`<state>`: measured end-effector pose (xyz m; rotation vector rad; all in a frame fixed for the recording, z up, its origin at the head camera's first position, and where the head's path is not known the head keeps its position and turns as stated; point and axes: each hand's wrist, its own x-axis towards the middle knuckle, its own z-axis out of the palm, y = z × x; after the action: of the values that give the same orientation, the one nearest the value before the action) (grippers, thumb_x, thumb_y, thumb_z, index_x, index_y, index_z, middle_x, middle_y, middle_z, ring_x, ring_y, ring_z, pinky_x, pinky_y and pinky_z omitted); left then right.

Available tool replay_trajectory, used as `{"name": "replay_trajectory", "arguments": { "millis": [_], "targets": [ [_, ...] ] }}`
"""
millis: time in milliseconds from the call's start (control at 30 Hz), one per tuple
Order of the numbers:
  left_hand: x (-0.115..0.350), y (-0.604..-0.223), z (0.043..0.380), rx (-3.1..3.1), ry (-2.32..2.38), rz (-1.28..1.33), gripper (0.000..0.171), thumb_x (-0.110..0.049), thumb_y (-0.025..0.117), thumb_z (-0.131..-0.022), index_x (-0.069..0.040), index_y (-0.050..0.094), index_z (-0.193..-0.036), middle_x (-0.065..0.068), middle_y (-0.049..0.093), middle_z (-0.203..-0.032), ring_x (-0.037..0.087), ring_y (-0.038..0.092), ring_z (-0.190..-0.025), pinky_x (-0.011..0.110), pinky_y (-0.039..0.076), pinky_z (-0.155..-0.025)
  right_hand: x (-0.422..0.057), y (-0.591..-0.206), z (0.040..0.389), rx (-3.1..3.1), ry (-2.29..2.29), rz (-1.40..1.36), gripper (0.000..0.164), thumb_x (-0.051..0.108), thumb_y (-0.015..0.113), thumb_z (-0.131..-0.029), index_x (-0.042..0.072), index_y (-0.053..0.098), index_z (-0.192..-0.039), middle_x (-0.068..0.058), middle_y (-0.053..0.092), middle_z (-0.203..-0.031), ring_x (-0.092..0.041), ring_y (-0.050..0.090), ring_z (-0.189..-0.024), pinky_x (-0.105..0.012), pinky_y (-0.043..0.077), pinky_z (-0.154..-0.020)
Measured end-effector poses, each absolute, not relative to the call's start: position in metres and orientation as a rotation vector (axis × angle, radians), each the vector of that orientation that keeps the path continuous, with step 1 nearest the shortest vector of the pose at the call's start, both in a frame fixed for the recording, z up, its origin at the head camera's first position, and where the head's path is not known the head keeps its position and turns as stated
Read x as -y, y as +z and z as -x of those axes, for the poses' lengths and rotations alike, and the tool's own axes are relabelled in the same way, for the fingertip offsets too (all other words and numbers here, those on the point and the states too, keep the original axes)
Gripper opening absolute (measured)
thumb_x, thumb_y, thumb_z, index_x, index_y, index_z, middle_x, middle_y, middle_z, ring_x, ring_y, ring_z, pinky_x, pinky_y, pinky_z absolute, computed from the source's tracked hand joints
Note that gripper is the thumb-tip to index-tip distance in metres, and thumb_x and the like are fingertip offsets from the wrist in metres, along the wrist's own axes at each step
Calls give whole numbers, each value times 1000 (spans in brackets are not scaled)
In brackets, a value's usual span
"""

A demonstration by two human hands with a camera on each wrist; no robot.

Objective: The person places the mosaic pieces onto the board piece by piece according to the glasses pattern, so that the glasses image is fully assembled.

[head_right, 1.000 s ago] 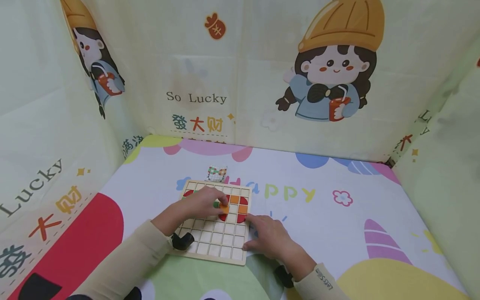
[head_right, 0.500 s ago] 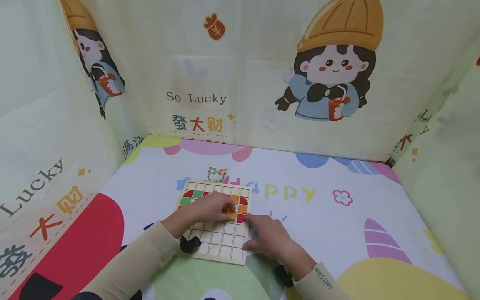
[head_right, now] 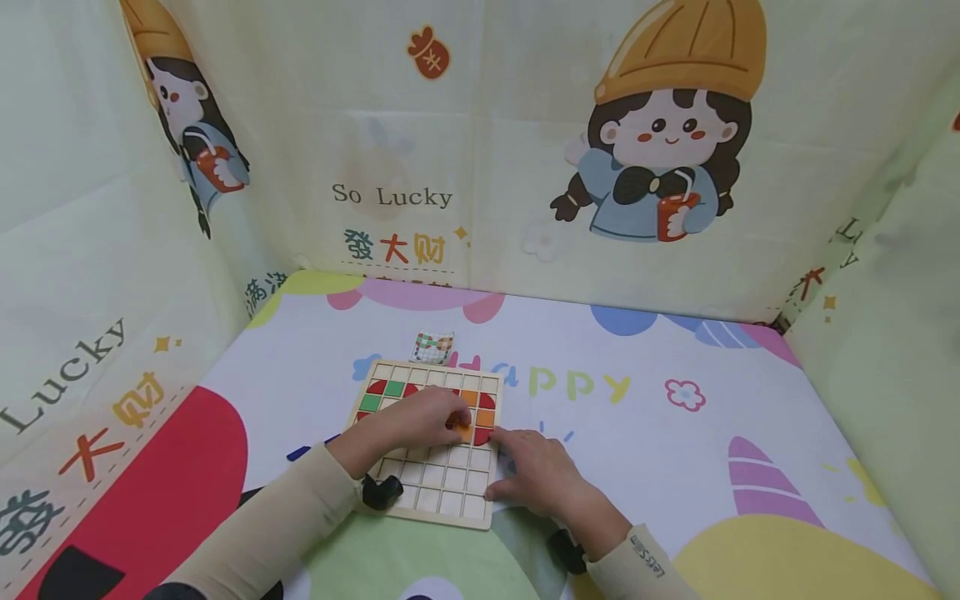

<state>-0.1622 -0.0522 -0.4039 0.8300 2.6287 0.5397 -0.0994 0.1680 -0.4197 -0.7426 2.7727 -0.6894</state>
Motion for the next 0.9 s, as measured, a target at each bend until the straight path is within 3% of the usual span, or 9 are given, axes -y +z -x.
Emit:
{"name": "replay_trajectory", "arguments": {
  "millis": [333, 633, 900],
  "targets": [
    [58, -405, 159, -2622, 568, -822, 20, -21, 77, -89, -16, 74, -108, -11, 63, -92, 9, 55, -86, 24, 49, -82, -166, -419, 100, -2758, -692, 709, 74, 39, 86, -76, 8, 58, -138, -10, 62, -133, -34, 54, -125, -57, 41, -102],
    [92, -387, 151, -2661, 664, -831, 33, -22, 76, -90, -10, 71, -121, 1, 67, -120, 24, 56, -117, 41, 48, -98, -166, -419, 100, -2762, -683, 711, 72, 38, 86, -77, 8, 59, -136, -9, 62, -133, -34, 54, -125, -56, 41, -102],
    [135, -380, 139, -2732, 773, -684, 36, -20, 80, -87, -9, 70, -121, 4, 64, -123, 27, 56, -120, 45, 47, -99, -164, -420, 100, -2774, -669, 695, 73, 38, 87, -76, 9, 60, -137, -8, 62, -134, -33, 53, -126, -55, 41, -103]
  ]
}}
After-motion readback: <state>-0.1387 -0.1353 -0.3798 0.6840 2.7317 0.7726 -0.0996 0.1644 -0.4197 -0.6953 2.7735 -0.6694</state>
